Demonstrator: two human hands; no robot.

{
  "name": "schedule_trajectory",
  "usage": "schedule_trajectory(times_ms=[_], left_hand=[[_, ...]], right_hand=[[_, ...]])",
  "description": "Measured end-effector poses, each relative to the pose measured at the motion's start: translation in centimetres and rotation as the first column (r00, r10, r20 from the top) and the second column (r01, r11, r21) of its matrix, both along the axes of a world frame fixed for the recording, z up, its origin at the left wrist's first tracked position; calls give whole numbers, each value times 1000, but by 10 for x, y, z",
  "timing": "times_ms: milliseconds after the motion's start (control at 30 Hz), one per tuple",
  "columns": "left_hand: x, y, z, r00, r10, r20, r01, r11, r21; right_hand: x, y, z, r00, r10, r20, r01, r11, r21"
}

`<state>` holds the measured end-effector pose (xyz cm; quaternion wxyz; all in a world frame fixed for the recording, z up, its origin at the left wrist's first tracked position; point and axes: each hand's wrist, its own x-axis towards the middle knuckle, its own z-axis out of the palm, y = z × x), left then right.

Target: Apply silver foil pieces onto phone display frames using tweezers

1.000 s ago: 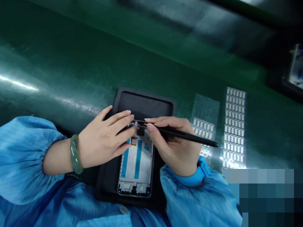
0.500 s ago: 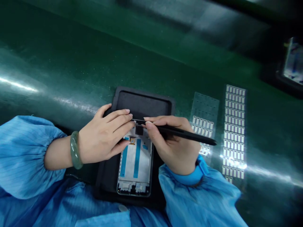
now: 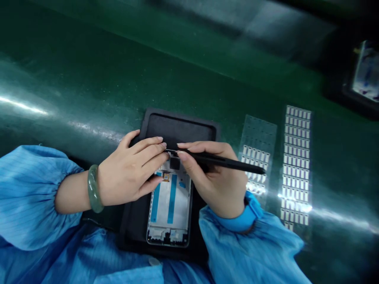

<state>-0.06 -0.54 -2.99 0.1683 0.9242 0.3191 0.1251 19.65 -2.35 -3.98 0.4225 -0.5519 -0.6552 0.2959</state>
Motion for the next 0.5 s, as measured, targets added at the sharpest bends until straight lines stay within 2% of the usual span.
schedule_trajectory(times_ms=[167,333,500], left_hand=[[0,0,0,1000,-1,-7,1,1000,6],[-1,0,0,1000,-6,-10,6,1000,4],[-1,-1,0,1000,-5,-13,5,1000,6]], right_hand=[[0,-1,-1,996,-47,76,46,999,8],[3,-3,-1,995,-95,15,96,995,-19],[3,-2,-1,999,-35,-25,34,999,-22]])
